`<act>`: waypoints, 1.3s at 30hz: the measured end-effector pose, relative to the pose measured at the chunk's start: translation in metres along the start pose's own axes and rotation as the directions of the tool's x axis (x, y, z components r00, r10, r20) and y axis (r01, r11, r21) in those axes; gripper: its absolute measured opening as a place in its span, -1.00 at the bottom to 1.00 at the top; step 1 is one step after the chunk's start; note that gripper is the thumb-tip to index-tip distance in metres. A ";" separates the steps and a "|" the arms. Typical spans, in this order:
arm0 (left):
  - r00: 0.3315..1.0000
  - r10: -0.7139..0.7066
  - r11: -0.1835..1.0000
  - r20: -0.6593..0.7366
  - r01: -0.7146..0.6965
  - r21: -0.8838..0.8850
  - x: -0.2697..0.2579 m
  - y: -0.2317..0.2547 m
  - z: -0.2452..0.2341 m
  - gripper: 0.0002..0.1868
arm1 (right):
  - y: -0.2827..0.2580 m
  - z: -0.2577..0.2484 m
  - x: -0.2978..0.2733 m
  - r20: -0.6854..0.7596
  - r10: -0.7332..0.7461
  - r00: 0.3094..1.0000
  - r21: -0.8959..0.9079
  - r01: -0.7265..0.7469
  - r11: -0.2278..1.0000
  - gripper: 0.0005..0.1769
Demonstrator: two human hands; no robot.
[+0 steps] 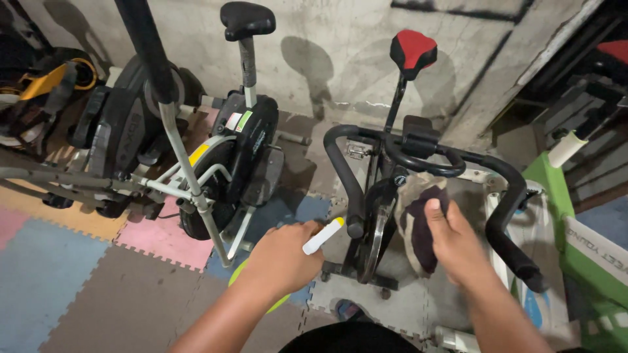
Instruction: Cleaning and wiping down various gym machines using a spray bottle and a cloth.
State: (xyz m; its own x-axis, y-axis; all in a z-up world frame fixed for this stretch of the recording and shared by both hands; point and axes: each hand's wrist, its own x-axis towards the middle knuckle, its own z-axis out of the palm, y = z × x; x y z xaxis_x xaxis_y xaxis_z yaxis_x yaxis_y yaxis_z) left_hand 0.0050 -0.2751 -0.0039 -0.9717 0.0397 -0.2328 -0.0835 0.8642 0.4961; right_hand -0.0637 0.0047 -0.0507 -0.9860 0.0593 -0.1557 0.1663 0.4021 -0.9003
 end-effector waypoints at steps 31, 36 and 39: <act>0.921 0.068 0.990 -0.383 -0.109 -0.085 0.019 0.012 0.026 -0.62 | -0.047 0.099 0.089 0.530 0.086 0.844 -0.172 0.008 0.985 -0.22; 0.928 0.003 0.992 -0.373 -0.050 -0.116 0.015 0.011 0.017 -0.44 | -0.048 0.069 0.048 0.669 -0.047 0.742 -0.260 0.292 0.920 -0.56; 0.919 0.038 0.994 -0.392 -0.076 -0.080 0.021 0.008 0.022 -0.45 | -0.041 0.079 0.057 0.685 -0.080 0.725 -0.316 0.394 0.863 -0.51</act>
State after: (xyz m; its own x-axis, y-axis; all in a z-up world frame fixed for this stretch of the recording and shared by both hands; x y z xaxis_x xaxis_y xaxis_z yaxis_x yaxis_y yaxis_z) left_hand -0.0111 -0.2570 -0.0230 -0.9830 -0.1267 0.1326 -0.0272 0.8157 0.5778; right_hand -0.1257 -0.0806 -0.0547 -0.7215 -0.6147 -0.3187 -0.2483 0.6594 -0.7096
